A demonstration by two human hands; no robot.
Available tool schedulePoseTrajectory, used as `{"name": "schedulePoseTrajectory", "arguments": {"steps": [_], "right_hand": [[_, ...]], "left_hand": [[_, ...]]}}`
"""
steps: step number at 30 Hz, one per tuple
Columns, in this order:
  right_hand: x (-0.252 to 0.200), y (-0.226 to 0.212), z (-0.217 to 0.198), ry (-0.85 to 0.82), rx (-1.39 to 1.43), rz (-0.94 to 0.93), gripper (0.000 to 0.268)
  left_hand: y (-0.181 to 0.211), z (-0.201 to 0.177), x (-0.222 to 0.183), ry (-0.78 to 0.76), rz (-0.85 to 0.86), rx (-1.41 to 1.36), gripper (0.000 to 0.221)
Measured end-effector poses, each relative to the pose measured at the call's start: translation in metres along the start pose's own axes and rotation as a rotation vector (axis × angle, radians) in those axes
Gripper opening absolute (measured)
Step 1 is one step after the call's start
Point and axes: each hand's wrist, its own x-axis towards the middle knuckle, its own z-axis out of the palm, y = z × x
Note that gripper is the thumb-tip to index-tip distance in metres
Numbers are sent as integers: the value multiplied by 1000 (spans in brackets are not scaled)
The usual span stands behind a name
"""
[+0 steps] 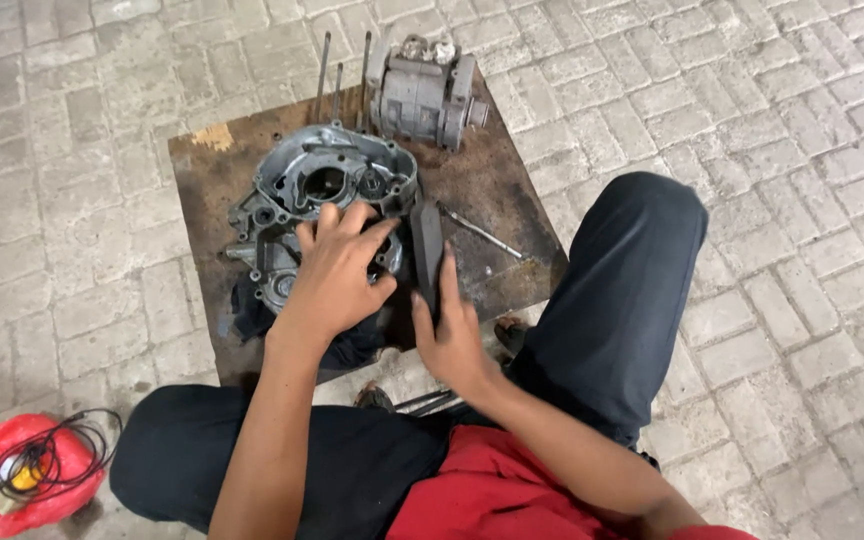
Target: Cleaning the internal surfaces of a disassembled engine casing using a scraper and a wire brush
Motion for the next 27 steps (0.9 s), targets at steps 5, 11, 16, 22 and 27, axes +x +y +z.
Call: {"name": "schedulePoseTrajectory", "arguments": {"steps": [5, 11, 16, 22, 27], "right_hand": [[-25, 14, 5, -14, -9, 36, 74], [-17, 9, 11, 0, -36, 103, 73], [-39, 23, 18, -55, 68, 148, 76], [-27, 8, 12, 70, 62, 4, 74], [-57, 17, 5, -65, -132, -91, 70]], "left_hand": [[-1, -4, 2, -10, 13, 1, 54], [-6, -2, 2, -13, 5, -5, 55], [-2, -2, -1, -51, -30, -2, 55], [2, -15, -1, -49, 9, 7, 51], [-5, -11, -4, -73, -3, 14, 56]]}}
